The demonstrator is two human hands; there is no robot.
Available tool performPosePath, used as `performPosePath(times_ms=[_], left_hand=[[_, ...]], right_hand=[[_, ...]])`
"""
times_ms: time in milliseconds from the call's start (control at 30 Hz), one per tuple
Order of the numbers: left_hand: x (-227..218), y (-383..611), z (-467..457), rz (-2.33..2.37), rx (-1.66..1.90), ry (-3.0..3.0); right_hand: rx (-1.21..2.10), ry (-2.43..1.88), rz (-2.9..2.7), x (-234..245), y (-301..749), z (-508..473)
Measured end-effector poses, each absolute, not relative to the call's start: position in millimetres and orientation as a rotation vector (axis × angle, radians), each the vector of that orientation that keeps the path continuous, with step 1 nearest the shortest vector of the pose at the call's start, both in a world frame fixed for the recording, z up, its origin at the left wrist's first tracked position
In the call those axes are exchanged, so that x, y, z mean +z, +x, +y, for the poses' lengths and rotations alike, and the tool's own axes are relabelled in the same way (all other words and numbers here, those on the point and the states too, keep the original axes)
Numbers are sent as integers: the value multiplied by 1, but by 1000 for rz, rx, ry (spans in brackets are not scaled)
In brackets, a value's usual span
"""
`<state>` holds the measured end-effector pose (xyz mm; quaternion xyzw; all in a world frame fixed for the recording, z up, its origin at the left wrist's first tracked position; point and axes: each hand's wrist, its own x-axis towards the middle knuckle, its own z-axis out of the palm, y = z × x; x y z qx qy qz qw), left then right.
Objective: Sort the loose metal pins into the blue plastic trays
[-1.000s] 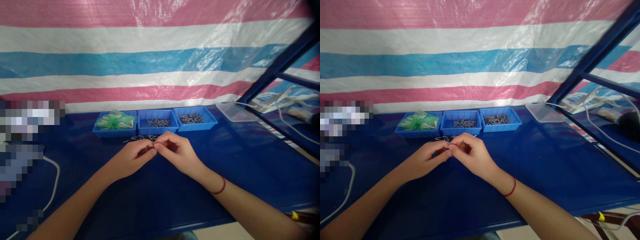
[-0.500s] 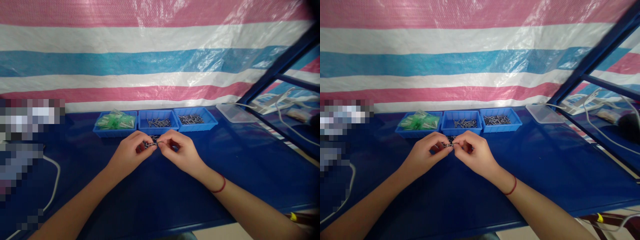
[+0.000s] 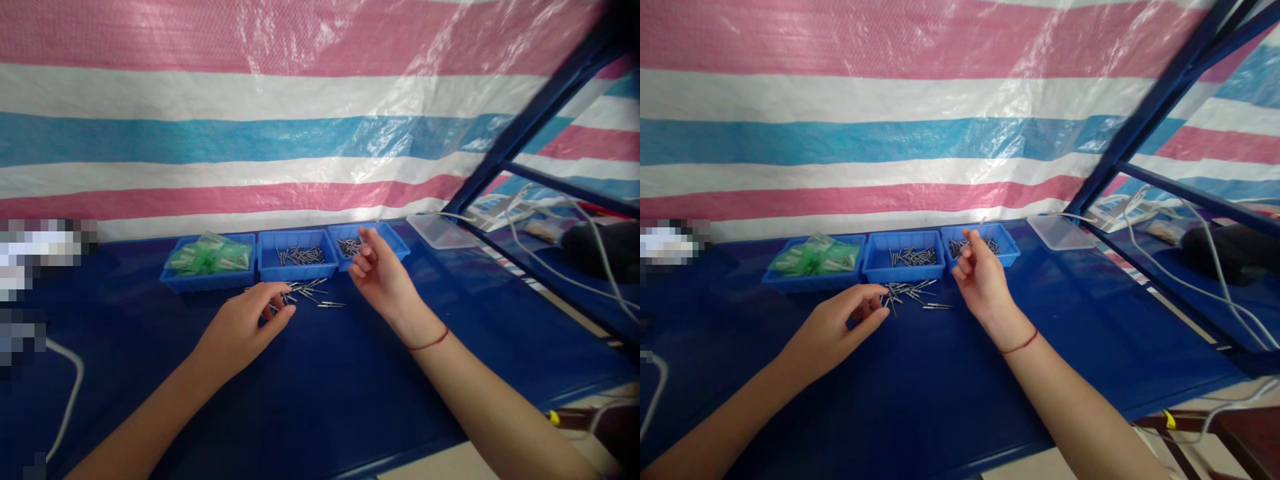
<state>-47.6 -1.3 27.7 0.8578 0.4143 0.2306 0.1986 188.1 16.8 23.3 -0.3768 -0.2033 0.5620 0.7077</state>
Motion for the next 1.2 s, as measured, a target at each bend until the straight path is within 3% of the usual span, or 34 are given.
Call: performPosePath(times_ms=[400, 833, 967, 1200], left_hand=[[-7, -21, 3, 772, 627, 2896], [-12, -17, 5, 718, 617, 2992], [-10, -24, 7, 825, 760, 2805], [-2, -25, 3, 1238, 1159, 1976]], right_hand=[[1362, -898, -478, 30, 190, 16], [1048, -1014, -698, 17, 173, 19], [978, -1088, -857, 11, 166, 12], [849, -1136, -1217, -3, 145, -6]])
